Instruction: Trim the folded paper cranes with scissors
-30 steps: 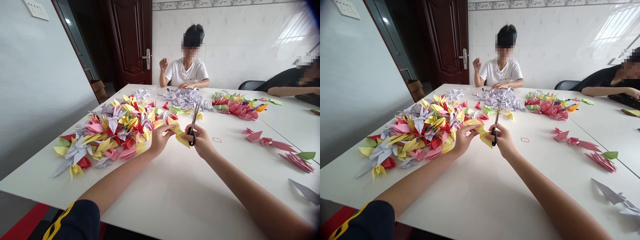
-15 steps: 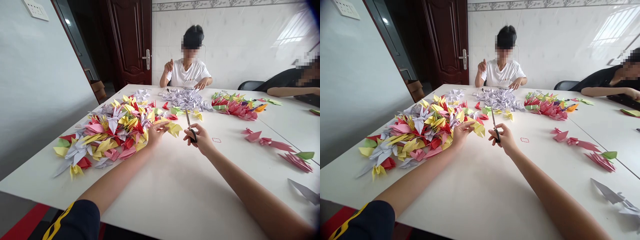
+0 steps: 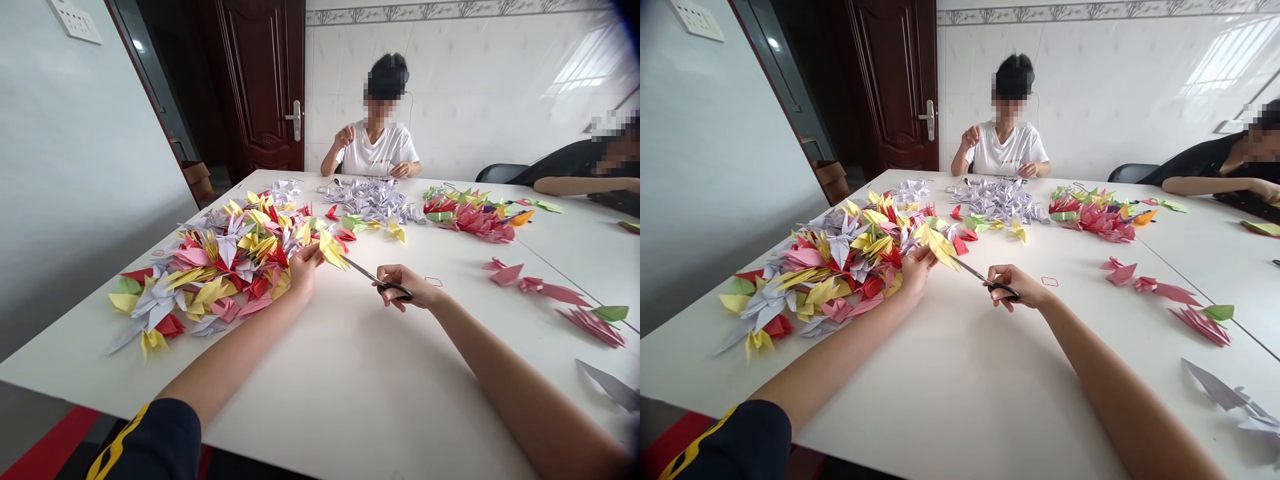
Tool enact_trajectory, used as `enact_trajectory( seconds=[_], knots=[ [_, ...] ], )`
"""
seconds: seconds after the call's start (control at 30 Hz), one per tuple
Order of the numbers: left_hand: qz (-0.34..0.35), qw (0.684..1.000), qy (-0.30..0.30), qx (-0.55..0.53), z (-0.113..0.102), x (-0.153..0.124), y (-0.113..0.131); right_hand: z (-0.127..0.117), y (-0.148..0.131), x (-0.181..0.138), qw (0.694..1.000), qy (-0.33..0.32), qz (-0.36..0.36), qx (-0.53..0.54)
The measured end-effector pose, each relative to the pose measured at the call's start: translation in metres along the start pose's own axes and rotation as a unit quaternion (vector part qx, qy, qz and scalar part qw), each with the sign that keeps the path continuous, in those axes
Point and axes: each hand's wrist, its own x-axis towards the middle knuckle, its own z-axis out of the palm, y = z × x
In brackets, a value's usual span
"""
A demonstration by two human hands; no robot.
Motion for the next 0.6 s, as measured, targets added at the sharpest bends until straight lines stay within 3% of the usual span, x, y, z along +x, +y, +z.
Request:
enact_trajectory(
  seconds=[0.33,0.6],
  knots=[
    [0.023,0.999,0.005,0.042,0.002,-0.006,-0.001,0.001,0.015,0.007,0.999,0.039,0.017,-0.021],
    [0.128,0.984,-0.026,0.122,0.007,-0.016,0.0,0.007,0.016,0.009,0.998,0.049,-0.036,-0.009]
  ],
)
